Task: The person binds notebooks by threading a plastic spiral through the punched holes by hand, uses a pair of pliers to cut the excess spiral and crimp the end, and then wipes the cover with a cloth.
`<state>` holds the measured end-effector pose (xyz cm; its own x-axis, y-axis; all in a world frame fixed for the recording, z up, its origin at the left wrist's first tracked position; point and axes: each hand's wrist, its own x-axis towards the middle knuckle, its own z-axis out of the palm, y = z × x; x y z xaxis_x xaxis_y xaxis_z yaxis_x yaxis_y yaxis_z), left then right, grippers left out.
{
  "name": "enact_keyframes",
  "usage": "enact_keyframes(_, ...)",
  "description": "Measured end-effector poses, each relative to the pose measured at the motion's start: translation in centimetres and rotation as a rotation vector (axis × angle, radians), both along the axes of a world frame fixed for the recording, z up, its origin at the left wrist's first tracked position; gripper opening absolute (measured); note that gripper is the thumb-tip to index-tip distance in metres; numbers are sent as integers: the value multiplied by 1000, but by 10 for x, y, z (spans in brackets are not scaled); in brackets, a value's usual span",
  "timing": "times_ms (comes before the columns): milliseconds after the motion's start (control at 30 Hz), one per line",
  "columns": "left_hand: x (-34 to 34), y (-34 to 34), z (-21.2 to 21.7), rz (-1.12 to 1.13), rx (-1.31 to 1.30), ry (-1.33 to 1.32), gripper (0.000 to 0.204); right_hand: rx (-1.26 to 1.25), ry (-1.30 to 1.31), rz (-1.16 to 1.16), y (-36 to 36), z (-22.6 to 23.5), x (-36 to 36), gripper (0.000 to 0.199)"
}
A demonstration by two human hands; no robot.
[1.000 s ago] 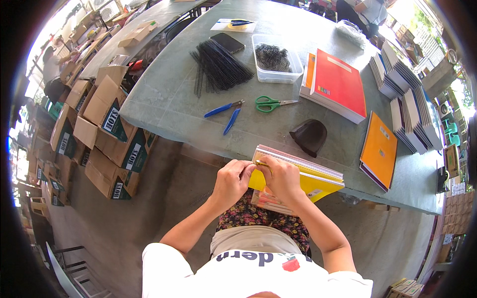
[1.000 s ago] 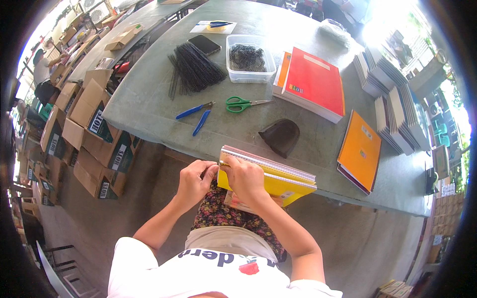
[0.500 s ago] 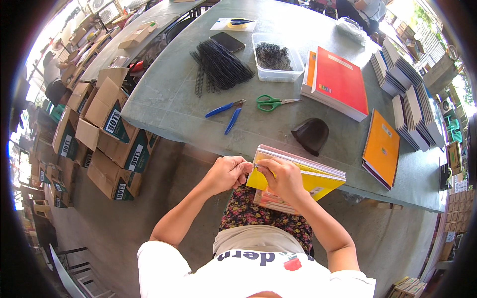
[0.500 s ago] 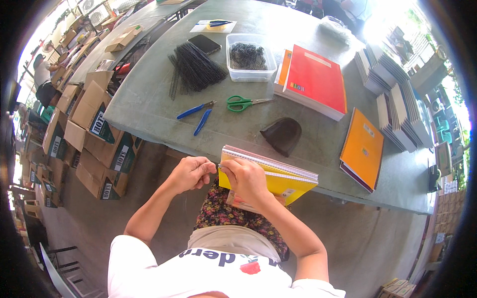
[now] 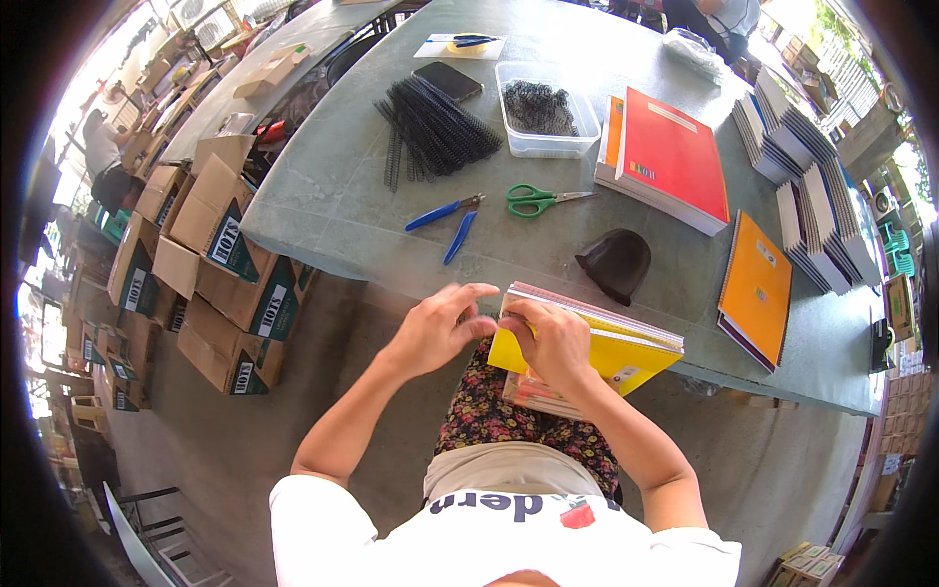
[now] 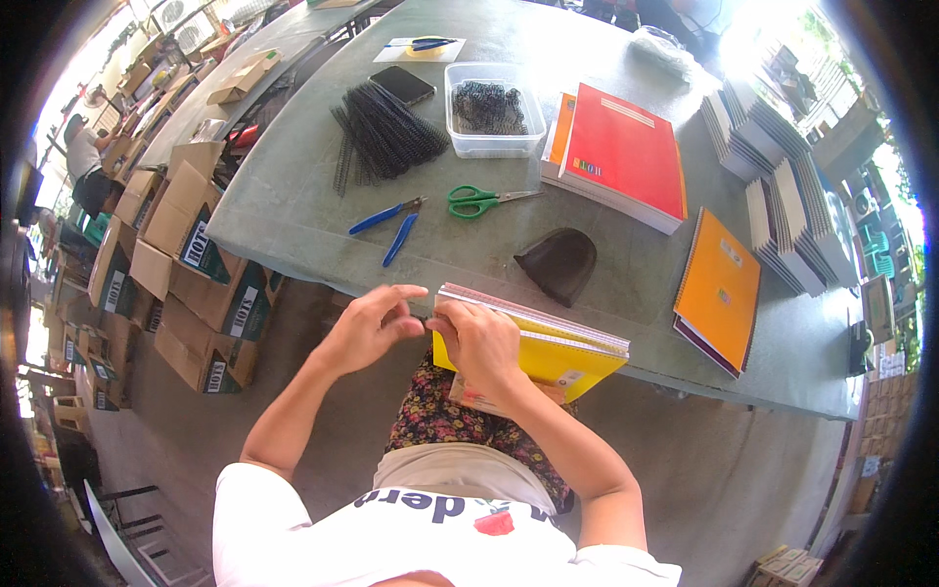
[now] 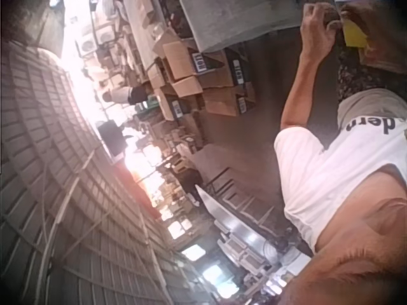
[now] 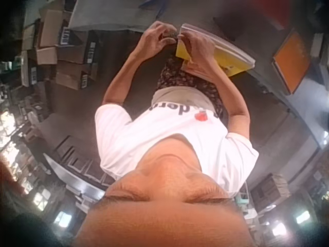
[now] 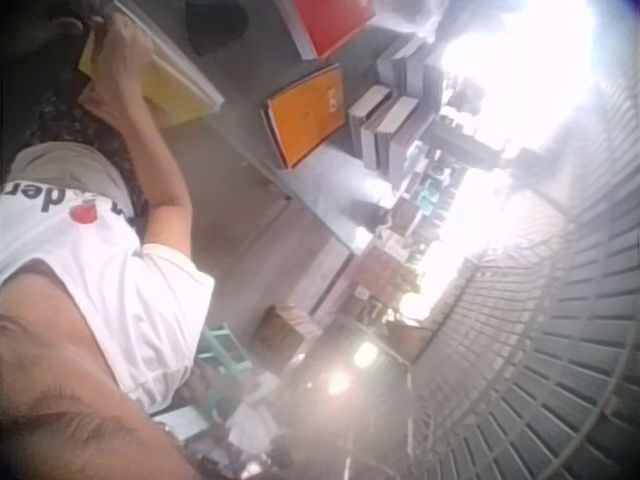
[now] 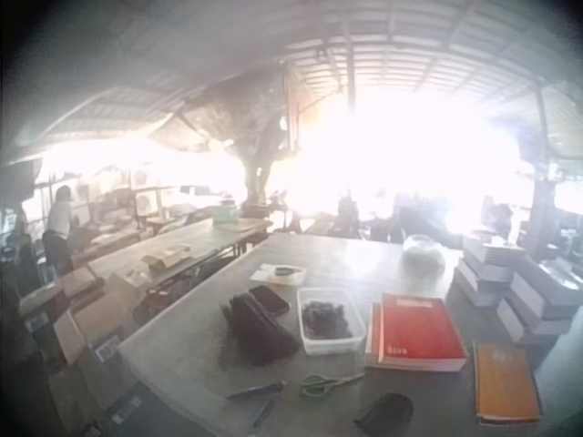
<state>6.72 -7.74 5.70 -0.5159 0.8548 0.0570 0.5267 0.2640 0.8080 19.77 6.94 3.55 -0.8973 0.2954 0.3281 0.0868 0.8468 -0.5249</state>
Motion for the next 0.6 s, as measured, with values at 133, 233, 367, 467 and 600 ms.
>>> enact_keyframes(133, -9, 0, 2, -58, -172, -99, 20, -52, 97, -36, 1, -1, 0, 16)
enact_keyframes(233, -8, 21, 17, -69, 95, 133, 23, -3, 57, -45, 2, -1, 3, 15)
enact_keyframes(367, -6, 104, 39, -166, 201, 48, 24, -7, 86, -129, 2, -9, 6, 13)
enact_keyframes(467, -1, 183, 11, -268, -180, 430, 35, -17, -49, -43, -5, -2, 5, 12)
enact_keyframes(600, 8, 220, -5, -347, -187, 343, 64, -76, 304, 76, -13, -11, 5, 23)
